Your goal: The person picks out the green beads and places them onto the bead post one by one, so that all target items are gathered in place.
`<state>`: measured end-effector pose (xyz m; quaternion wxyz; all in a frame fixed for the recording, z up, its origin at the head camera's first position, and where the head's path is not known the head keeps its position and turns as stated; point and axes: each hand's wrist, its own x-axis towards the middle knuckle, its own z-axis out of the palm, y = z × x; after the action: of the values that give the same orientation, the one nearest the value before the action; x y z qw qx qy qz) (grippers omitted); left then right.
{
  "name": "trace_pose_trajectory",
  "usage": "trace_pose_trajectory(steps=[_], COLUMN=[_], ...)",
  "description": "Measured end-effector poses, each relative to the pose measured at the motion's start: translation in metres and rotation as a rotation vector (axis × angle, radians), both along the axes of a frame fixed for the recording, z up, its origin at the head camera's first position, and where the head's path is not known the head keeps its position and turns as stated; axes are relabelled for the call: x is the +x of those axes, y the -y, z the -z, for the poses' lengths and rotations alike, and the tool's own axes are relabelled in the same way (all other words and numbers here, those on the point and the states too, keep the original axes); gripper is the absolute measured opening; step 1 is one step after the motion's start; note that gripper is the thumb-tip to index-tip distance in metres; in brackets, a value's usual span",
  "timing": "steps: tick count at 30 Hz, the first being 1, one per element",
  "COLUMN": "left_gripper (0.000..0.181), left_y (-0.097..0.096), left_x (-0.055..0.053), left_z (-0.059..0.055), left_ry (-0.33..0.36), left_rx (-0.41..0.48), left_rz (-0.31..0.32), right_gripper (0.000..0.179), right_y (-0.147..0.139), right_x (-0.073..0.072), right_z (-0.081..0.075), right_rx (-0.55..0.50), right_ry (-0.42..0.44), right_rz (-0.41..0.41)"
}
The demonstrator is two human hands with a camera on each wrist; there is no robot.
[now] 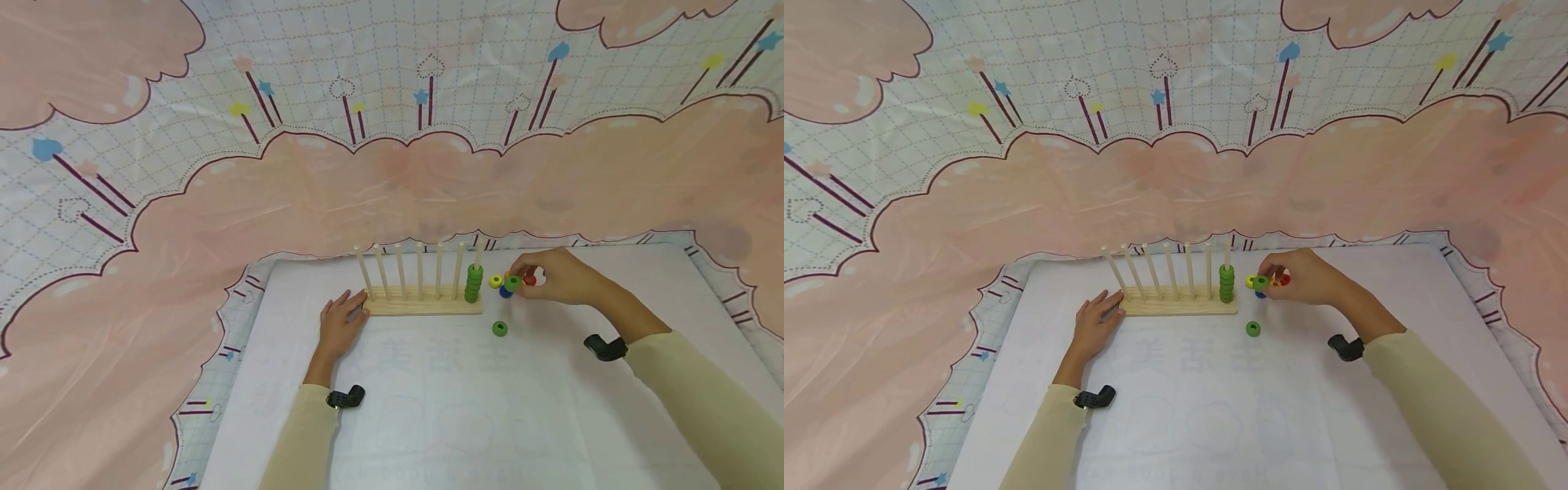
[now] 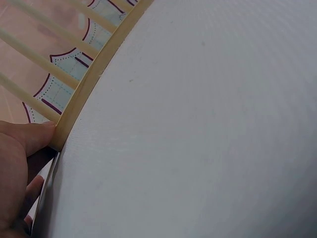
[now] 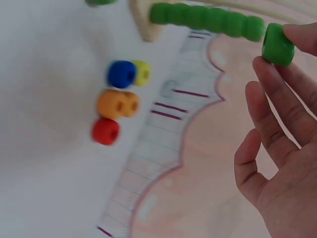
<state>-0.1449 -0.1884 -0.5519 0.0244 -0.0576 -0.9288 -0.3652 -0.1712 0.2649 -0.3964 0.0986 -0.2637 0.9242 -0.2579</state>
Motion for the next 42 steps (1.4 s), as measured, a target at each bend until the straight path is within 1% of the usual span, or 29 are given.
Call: trace_pose_trajectory(steps=[5, 9, 14, 17, 21, 25, 34, 42], left_gripper=[0.044, 0.044, 0.044, 0.044, 0.044, 0.044, 0.044, 0.044], left_y=[0.0, 0.0, 0.0, 0.001, 0.001, 0.001, 0.0, 0.0], left_x=[0.0, 0.0, 0.0, 0.001, 0.001, 0.001, 0.002, 0.003], left_z=[0.001, 0.0, 0.0, 0.001, 0.0, -0.001, 0.0, -0.002], left_ry=[-0.001, -0.005, -0.009, -0.008, -0.001, 0.001, -0.008, -0.012], left_rx=[0.006, 0.011, 0.004, -0.001, 0.001, 0.007, 0.017, 0.027], left_rz=[0.002, 0.003, 0.003, 0.001, 0.0, 0.001, 0.001, 0.001], right_gripper=[0.027, 0.03, 0.029, 0.029, 0.028, 0.028, 0.031, 0.032], right_y=[0.001, 0.006, 0.013, 0.018, 0.025, 0.032, 0.046, 0.052], right_x=[-0.003, -0.005, -0.008, -0.011, -0.015, -0.02, -0.027, -0.028], right_z=[-0.028, -0.046, -0.061, -0.067, -0.07, -0.069, -0.063, -0.059], right_rx=[0.021, 0.03, -0.003, -0.021, -0.036, -0.059, -0.087, -0.079], right_ry=[-0.051, -0.098, -0.126, -0.141, -0.169, -0.173, -0.133, -0.09], right_rz=[-0.003, 0.003, 0.032, 0.039, 0.031, 0.029, 0.03, 0.044])
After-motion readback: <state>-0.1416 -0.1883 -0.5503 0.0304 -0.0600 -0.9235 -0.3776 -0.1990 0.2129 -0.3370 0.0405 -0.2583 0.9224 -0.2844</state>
